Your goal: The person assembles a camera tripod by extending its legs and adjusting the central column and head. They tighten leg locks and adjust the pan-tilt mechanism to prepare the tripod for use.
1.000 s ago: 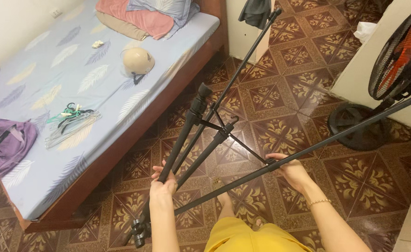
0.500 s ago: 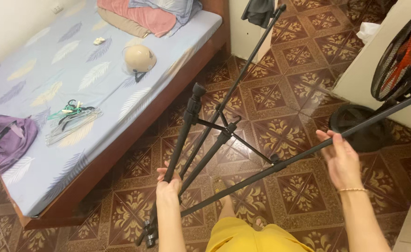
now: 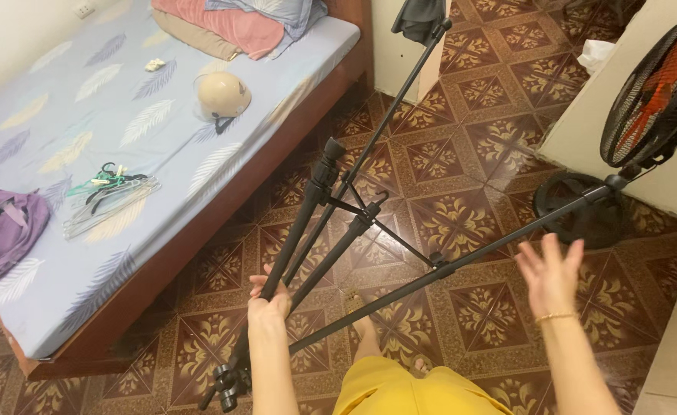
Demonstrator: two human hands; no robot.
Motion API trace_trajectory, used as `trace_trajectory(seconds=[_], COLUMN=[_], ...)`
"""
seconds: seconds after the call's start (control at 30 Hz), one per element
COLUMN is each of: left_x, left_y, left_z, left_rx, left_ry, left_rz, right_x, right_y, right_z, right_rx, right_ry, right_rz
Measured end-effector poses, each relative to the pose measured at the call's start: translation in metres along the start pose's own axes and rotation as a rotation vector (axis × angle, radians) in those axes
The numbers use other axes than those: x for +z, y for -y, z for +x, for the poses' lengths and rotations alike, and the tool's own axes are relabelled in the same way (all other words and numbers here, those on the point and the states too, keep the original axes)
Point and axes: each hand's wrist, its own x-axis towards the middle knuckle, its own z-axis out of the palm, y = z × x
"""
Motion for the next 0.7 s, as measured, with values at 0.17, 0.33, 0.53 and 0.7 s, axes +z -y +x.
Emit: trace_trajectory(seconds=[0.17,0.33,0.53,0.7], left_x=[0.000,0.002,-0.001,-0.003], left_y=[0.010,0.011,0.008,0.001], left_z=[-0.012,-0.012,-0.016,-0.014], left_rx=[0.052,0.061,0.050,0.010], left_ry=[0.003,-0.059,-0.087,-0.083], left_rz=[-0.023,-0.079,-0.132,-0.123], right_x=[-0.012,0.001,0.015,0.029], right_y=[0.004,-0.012,0.030,0.026], right_z=[0.051,0.017,-0.018,-0.019], right_rx=[-0.188,0.046,-0.250,-0.186], right_ry=[0.195,0.241,0.221,0.332], right_rz=[0.167,-0.107,-0.169,-0.369])
